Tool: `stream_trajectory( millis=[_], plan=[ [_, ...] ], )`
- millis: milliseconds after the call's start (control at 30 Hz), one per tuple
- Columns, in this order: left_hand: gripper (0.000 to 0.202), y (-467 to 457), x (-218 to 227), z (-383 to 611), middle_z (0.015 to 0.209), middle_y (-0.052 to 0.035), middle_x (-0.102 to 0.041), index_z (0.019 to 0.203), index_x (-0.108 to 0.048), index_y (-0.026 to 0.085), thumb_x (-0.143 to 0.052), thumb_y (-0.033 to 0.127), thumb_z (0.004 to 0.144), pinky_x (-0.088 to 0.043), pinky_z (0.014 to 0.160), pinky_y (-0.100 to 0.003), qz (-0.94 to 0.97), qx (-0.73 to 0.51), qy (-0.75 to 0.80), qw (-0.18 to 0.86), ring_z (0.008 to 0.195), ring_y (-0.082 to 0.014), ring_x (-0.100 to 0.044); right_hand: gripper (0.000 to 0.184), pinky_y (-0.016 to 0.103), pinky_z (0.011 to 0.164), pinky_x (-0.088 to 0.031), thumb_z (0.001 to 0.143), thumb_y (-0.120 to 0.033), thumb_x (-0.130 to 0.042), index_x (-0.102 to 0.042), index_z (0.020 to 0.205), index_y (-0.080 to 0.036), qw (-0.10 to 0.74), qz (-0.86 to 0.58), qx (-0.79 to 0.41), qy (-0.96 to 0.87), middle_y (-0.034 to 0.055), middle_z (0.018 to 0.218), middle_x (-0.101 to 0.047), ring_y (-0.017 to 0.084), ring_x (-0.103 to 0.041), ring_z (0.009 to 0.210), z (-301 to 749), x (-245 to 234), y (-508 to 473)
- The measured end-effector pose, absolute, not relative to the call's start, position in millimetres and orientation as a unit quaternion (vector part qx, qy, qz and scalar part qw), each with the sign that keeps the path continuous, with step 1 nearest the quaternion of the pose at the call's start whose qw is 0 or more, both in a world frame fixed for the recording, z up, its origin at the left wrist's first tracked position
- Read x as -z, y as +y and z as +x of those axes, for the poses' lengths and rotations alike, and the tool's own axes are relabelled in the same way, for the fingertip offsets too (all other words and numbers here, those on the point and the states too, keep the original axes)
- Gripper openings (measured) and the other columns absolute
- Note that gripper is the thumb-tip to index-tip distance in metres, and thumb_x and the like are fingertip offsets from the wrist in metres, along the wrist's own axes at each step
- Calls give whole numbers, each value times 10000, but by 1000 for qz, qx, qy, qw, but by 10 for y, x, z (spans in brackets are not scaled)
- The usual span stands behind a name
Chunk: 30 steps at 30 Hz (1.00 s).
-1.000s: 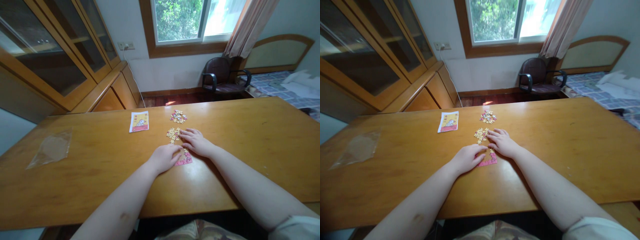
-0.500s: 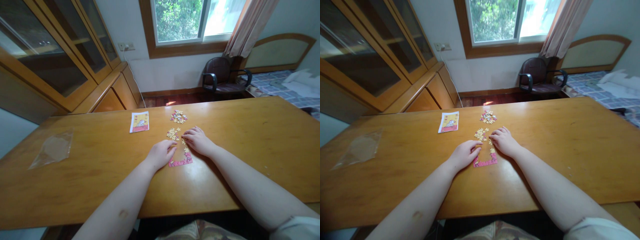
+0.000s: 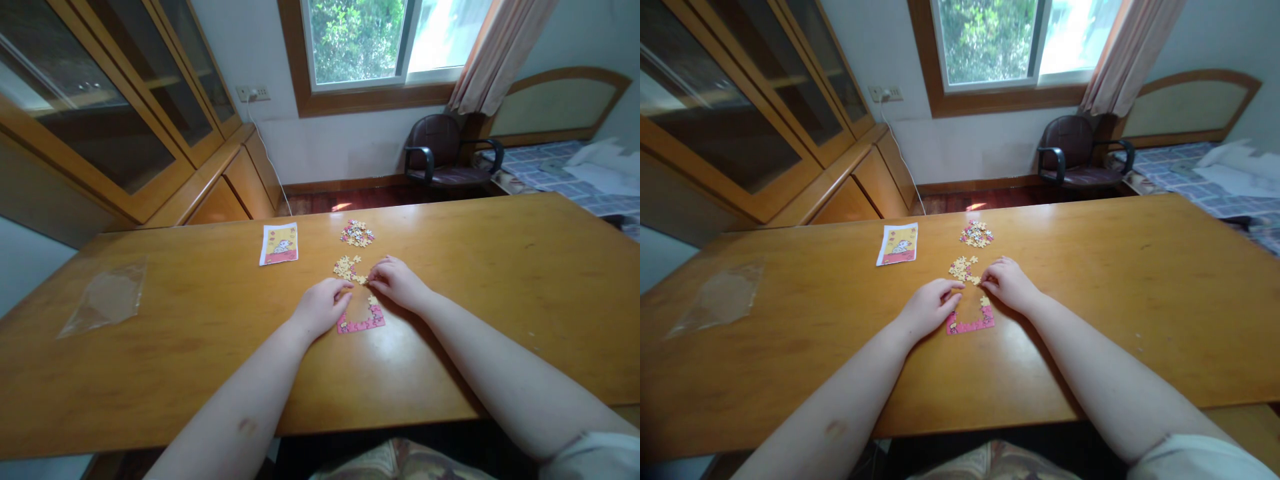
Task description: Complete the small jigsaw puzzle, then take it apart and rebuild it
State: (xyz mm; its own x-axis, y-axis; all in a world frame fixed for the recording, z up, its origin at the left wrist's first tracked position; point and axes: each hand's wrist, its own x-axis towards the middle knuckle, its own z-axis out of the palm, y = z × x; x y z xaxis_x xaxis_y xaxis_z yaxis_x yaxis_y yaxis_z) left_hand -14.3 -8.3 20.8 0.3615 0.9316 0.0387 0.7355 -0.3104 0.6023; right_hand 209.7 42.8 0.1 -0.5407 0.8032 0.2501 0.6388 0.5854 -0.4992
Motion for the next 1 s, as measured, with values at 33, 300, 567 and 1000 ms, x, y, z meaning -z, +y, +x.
stream_trajectory(
  millis=[33,300,567,1000],
  plan=[
    [281,-79,-203,-142,912,-38,-657,1084,-658,209,-494,306,877,-493,770,-291,784,-201,529,254,795,-162,-605,89,368,876,-410,832,-247,-626,-674,781,-193,239,-418,-190,-855,46,773,-688,186,-594,791,2094,-23,416],
    [314,-118,-166,-57,951,-19,-682,1136,-606,202,-575,236,826,-493,759,-263,774,-251,483,323,761,-128,-600,34,313,773,-452,795,-222,-641,-672,783,-218,264,-418,-290,-819,24,782,-661,172,-593,776,1983,-146,173],
    [224,-24,-200,-229,953,-13,-718,980,-710,229,-545,267,834,-496,793,-289,743,-232,545,311,831,-157,-638,148,341,836,-401,891,-295,-558,-673,928,-210,201,-338,-236,-888,43,848,-677,182,-587,828,1968,-218,86],
    [225,86,-130,-400,866,-25,-735,897,-705,197,-622,357,762,-514,719,-268,703,-150,558,415,794,-180,-672,559,393,835,-359,834,-622,-531,-585,1283,-294,5,-294,-153,-944,98,973,-593,262,-487,908,1835,-356,-192]
  ],
)
